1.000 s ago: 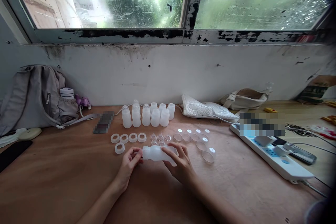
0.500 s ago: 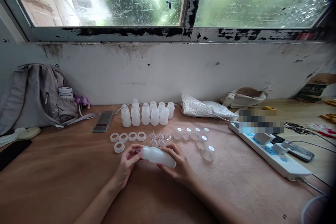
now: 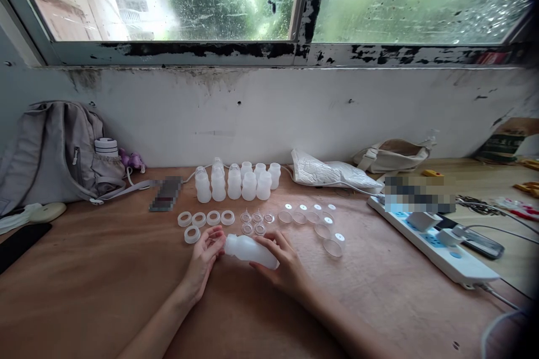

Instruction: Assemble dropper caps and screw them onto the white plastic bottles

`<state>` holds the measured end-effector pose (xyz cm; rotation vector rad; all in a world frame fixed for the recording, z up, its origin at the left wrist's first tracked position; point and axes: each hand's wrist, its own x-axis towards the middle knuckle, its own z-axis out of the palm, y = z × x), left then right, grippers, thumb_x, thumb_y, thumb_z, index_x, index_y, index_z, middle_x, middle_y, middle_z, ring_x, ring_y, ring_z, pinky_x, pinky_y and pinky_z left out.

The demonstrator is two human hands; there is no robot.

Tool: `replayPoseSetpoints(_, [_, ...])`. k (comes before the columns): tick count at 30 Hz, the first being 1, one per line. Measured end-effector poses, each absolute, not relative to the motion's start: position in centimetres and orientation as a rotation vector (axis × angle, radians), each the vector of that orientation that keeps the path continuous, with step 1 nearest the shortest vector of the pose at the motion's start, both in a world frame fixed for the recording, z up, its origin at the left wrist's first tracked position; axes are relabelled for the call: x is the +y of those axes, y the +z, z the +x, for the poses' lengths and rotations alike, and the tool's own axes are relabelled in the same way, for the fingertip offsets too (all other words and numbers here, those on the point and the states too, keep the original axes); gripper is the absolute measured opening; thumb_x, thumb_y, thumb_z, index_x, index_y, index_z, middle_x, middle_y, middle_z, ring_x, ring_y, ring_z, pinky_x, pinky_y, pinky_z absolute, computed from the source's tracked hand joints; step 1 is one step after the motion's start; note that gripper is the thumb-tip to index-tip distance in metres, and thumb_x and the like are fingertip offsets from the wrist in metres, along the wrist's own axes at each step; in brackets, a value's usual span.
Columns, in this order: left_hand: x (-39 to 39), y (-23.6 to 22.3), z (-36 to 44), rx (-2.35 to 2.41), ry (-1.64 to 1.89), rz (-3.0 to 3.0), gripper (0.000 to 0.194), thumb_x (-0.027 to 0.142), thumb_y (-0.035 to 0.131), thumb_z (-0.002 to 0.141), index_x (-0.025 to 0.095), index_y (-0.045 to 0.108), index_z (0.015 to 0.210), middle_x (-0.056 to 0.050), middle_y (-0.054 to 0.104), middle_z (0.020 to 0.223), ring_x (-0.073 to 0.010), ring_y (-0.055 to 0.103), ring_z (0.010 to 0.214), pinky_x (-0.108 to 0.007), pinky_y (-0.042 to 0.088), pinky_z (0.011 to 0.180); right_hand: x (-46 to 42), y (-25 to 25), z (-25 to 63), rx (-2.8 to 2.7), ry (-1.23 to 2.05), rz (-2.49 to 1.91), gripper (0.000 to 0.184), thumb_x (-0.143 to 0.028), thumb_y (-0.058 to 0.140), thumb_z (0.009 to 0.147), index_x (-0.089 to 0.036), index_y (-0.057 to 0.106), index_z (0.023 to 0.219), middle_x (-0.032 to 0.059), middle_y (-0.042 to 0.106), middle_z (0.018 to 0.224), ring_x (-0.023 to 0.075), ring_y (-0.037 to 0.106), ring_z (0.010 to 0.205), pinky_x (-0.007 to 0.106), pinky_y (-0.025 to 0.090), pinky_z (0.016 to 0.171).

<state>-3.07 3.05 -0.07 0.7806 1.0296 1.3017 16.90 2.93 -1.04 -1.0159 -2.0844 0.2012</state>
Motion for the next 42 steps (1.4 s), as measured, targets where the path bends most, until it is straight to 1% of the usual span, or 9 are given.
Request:
replayPoseSetpoints(3, [3.1,0.0,-3.0,1.107,1.233,0.816,0.037,0.033,0.068,0.062,0.016,0.057,0.094,-0.003,0.060,0.079,-0.0131,0.056,0.071,-0.023,0.042,0.066,3.0,-1.1,16.9,-2.081,0.191,-1.005,0.040,-0.027,0.060,0.071,-0.021,0.052,0.110,0.0086,0.050,0.094,0.0212,0.050,0.088,0.035,0.047,0.075])
replayPoseSetpoints(8, [3.0,0.1,-3.0,0.966,1.317,0.836,0.034,0.026,0.069,0.063,0.017,0.057,0.094,-0.006,0.060,0.094,-0.0161,0.054,0.091,-0.024,0.040,0.078,3.0,-1.2,16.9,-2.041,0.176,-1.029,0.039,-0.028,0.061,0.071,-0.021,0.053,0.108,0.0086,0.050,0.093,0.0214,0.050,0.088,0.035,0.046,0.075])
replayPoseSetpoints(15, [3.0,-0.3,-3.1,1.110,1.258,0.824,0.032,0.033,0.070,0.061,0.015,0.058,0.085,-0.001,0.062,0.070,-0.0122,0.056,0.066,-0.022,0.042,0.065,2.8,-0.7,16.8,-2.050,0.266,-1.025,0.039,-0.028,0.061,0.070,-0.021,0.054,0.108,0.0080,0.053,0.094,0.0204,0.052,0.087,0.033,0.046,0.074])
replayPoseSetpoints(21, [2.8,0.6,-3.0,0.913,1.312,0.805,0.035,0.027,0.070,0.063,0.017,0.055,0.093,-0.005,0.064,0.091,-0.0166,0.056,0.091,-0.025,0.040,0.080,2.4,0.5,16.6,-1.995,0.650,-1.199,0.022,-0.037,0.054,0.075,-0.018,0.056,0.086,0.0015,0.058,0.074,0.0149,0.056,0.066,0.024,0.045,0.057])
replayPoseSetpoints(26, [2.2,0.7,-2.4,0.862,1.162,0.746,0.040,0.042,0.057,0.073,0.016,0.053,0.103,-0.009,0.061,0.100,-0.0180,0.055,0.092,-0.028,0.041,0.080,2.2,-0.5,16.0,-2.035,0.403,-1.109,0.034,-0.030,0.061,0.069,-0.020,0.051,0.099,0.0067,0.055,0.093,0.0200,0.054,0.085,0.030,0.046,0.071])
replayPoseSetpoints(32, [0.8,0.9,-0.9,0.929,1.240,0.791,0.036,0.037,0.062,0.070,0.017,0.051,0.097,-0.007,0.060,0.098,-0.0185,0.057,0.087,-0.026,0.042,0.075,1.4,-1.6,15.3,-2.045,0.435,-1.030,0.038,-0.028,0.059,0.070,-0.020,0.044,0.104,0.0070,0.057,0.093,0.0197,0.056,0.083,0.030,0.046,0.071])
replayPoseSetpoints(37, [0.4,1.3,-0.6,1.020,1.302,0.825,0.029,0.041,0.056,0.073,0.015,0.052,0.086,-0.007,0.062,0.090,-0.0162,0.057,0.075,-0.023,0.043,0.063,0.0,-0.9,13.8,-1.941,0.850,-1.053,0.044,-0.031,0.064,0.065,-0.021,0.043,0.102,0.0048,0.056,0.094,0.0183,0.056,0.082,0.030,0.047,0.069])
replayPoseSetpoints(40, [0.1,1.9,-0.8,1.066,1.250,0.859,0.026,0.041,0.056,0.072,0.017,0.051,0.080,-0.006,0.062,0.086,-0.0145,0.056,0.066,-0.022,0.042,0.056,-0.3,-0.5,13.2,-1.651,1.475,-1.017,0.044,-0.035,0.064,0.064,-0.021,0.040,0.098,0.0024,0.055,0.089,0.0133,0.056,0.063,0.024,0.047,0.048])
replayPoseSetpoints(42, [-0.1,2.4,-0.9,1.032,1.235,0.879,0.024,0.040,0.055,0.072,0.018,0.050,0.077,-0.005,0.062,0.088,-0.0161,0.057,0.071,-0.022,0.042,0.058,-0.1,-0.4,13.1,-1.394,1.857,-0.889,0.039,-0.035,0.061,0.065,-0.019,0.038,0.093,0.0005,0.056,0.077,0.0105,0.053,0.049,0.020,0.042,0.035])
